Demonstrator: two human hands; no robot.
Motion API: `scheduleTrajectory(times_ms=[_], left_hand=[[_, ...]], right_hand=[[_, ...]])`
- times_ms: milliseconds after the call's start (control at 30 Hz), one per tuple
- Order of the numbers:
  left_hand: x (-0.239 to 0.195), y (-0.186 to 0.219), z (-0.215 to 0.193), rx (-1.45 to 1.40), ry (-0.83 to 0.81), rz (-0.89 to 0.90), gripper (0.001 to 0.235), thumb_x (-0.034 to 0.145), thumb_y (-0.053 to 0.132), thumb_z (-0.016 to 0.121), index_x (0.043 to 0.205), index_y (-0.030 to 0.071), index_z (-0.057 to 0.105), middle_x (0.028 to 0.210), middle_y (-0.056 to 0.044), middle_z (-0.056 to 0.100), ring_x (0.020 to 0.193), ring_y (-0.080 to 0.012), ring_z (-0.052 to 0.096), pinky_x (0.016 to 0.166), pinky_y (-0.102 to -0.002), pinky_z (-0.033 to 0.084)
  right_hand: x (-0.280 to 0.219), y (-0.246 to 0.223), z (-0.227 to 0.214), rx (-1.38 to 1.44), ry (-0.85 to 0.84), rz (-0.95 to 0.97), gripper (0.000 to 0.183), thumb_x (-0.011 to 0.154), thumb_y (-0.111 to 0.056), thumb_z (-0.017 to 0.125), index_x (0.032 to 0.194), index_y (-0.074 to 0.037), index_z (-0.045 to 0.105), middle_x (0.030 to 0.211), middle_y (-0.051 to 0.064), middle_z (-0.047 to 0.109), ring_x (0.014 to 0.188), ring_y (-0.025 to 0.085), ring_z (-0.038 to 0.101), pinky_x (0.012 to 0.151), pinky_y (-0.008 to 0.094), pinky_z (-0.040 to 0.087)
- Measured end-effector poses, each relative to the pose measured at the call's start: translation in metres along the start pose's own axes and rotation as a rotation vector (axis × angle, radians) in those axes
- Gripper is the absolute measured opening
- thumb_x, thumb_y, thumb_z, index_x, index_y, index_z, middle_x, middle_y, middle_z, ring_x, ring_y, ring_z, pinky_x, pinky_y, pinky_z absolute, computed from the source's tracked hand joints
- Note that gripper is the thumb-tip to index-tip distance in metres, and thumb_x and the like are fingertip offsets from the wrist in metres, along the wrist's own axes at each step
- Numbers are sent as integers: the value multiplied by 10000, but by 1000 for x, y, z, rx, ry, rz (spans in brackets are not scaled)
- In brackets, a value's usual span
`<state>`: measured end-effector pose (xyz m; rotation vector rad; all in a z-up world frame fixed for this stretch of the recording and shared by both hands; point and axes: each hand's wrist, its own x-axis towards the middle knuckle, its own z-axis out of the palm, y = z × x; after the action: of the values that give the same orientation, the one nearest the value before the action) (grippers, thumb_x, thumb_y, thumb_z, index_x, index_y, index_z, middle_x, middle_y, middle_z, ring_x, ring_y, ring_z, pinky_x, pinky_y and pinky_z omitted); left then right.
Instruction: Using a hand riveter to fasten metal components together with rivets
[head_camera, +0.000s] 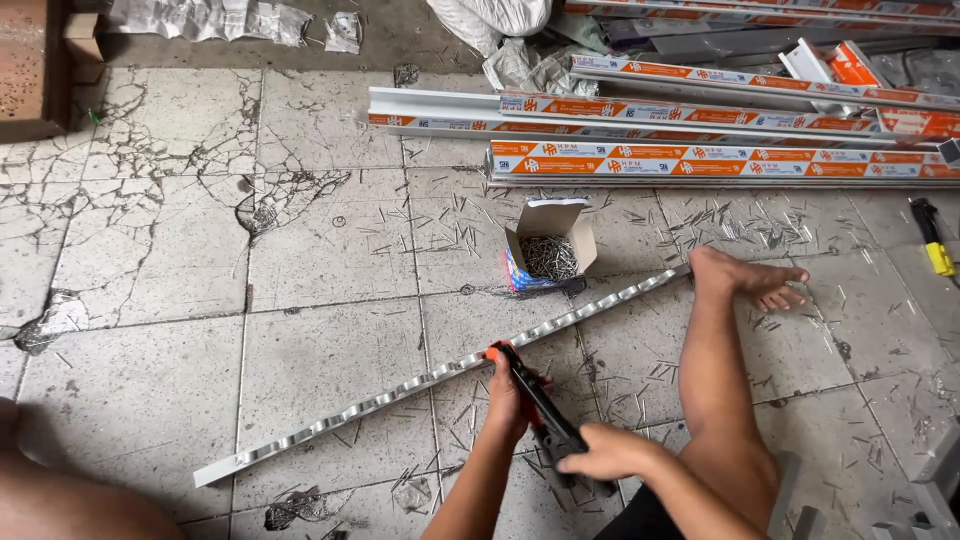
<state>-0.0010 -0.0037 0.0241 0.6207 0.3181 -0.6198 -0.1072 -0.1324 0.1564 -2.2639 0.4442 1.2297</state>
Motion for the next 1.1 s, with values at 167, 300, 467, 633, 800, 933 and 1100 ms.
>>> scheduleTrajectory(times_ms=[167, 300, 467, 633, 800, 933, 1100], left_hand=[[-7, 8, 13, -21, 34, 7, 743, 854, 699, 498, 969, -34, 540, 794, -146, 582, 763, -310, 708, 663, -405, 592], [-4, 7, 15, -36, 67, 6, 696, 863, 683, 525, 912, -11, 556, 763, -145, 586, 745, -314, 716, 597, -376, 599], [-4, 3, 6, 43, -5, 23, 692, 916, 647, 471, 917, -40, 557, 743, -166, 600, 728, -341, 722, 597, -418, 604], [-2, 2, -4, 129, 5, 19, 639, 943, 610, 477, 923, -21, 577, 686, -157, 640, 668, -330, 720, 638, -446, 593], [-7, 7, 18, -96, 69, 13, 691, 880, 676, 523, 1050, 6, 542, 796, -133, 566, 753, -323, 693, 612, -444, 583], [4, -4, 11, -40, 83, -10, 697, 883, 697, 502, 956, 5, 540, 796, -140, 559, 763, -317, 690, 614, -401, 561], [3, -9, 3, -17, 51, 17, 707, 845, 732, 515, 900, 28, 549, 787, -131, 568, 769, -311, 704, 608, -393, 562]], right_hand=[[86, 41, 74, 192, 463, -75, 329, 736, -416, 819, 793, -139, 651, 628, -16, 672, 547, 169, 625, 577, 288, 520], [105, 37, 81, 97, 491, 75, 252, 792, -393, 777, 846, -183, 650, 704, -33, 681, 587, 173, 631, 584, 310, 504], [56, 26, 36, 18, 296, -76, 178, 752, -278, 740, 768, -143, 625, 667, -17, 656, 564, 161, 593, 548, 300, 486], [-12, -5, -12, -141, 11, -6, 279, 810, -389, 663, 860, -117, 632, 764, -8, 683, 624, 142, 622, 571, 290, 499], [72, 43, 57, 160, 263, -126, 632, 749, -640, 822, 1043, -118, 621, 860, -1, 693, 739, 152, 670, 718, 289, 556], [54, 4, 43, 122, 198, -100, 492, 778, -548, 778, 973, -128, 610, 799, -24, 660, 675, 130, 626, 643, 274, 508], [14, -9, 18, 80, 96, -54, 320, 816, -429, 721, 882, -142, 596, 722, -54, 617, 593, 101, 569, 546, 254, 446]])
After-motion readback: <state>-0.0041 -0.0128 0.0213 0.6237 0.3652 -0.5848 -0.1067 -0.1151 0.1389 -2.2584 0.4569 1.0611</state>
